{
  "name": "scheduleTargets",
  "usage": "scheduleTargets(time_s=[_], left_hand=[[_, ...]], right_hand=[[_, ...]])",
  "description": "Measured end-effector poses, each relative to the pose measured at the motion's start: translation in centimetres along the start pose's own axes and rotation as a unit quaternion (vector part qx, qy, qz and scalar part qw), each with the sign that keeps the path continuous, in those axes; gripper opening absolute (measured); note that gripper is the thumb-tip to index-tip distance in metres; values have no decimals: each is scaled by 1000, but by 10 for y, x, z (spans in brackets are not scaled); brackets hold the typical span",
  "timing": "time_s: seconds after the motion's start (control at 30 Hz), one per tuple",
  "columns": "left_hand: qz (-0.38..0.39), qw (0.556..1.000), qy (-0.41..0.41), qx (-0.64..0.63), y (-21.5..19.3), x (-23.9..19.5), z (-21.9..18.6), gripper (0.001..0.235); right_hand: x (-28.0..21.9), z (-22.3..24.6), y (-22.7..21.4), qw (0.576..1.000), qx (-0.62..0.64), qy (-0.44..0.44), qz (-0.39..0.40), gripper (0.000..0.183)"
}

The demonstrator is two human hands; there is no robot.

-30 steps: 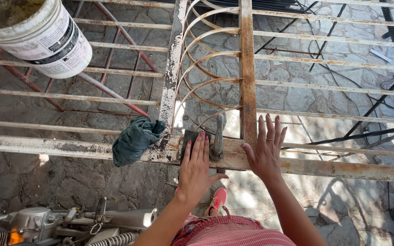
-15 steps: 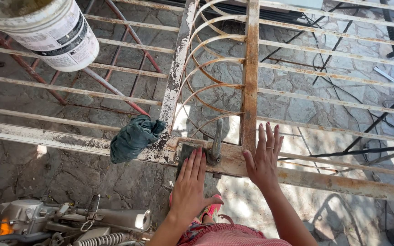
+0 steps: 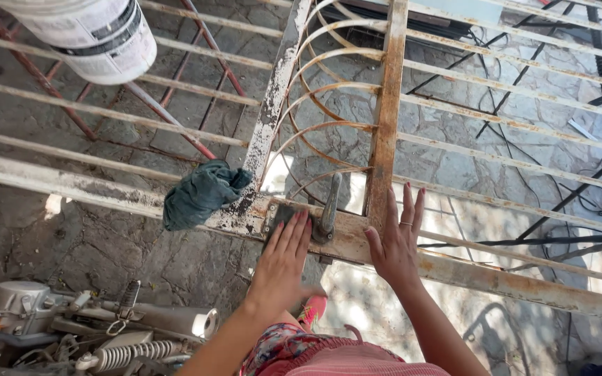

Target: The person sands a section of a white metal gate frame using a sanding block held in the right hand. The person holds a dark cloth in the left hand throughout the clip. The camera remains in a fixed overhead position focused on the work area.

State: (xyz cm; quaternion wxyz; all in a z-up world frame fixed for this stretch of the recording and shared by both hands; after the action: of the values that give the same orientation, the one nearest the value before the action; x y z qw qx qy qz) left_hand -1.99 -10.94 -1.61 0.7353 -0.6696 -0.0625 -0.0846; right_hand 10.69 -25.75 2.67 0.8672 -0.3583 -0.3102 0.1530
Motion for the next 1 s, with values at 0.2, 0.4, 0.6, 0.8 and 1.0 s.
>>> scheduleTargets(time_s=[0.2, 0.4, 0.6, 0.8, 1.0], left_hand=[[7, 1000, 2, -21, 6, 23, 9, 153], [-6, 1000, 14, 5, 8, 2, -1, 160], [36, 999, -6, -11, 13, 29, 7, 161], [-91, 993, -57, 48, -23, -17, -13, 176], [32, 998, 44, -30, 12, 39, 10, 154]], right_hand=[[-2, -3, -1, 1000, 4, 6, -11, 76], [-2, -3, 1, 1000, -5, 4, -6, 77], [-2, -11, -1, 999, -13, 29, -40, 75], [0, 2, -6, 999, -21, 23, -35, 67], [-4, -18, -1, 994, -54, 69, -70, 75]])
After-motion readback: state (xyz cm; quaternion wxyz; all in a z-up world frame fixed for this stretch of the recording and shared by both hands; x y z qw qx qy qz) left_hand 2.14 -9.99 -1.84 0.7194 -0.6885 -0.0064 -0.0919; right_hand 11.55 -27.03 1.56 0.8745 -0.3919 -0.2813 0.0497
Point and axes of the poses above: each hand's wrist, its own x-axis towards the middle knuckle, its own y-axis out of the palm, z = x × y, the point moved 9 cm from there along x, towards the middle knuckle, and after that the axes turned 10 degrees about x, right-handed, at the moved point
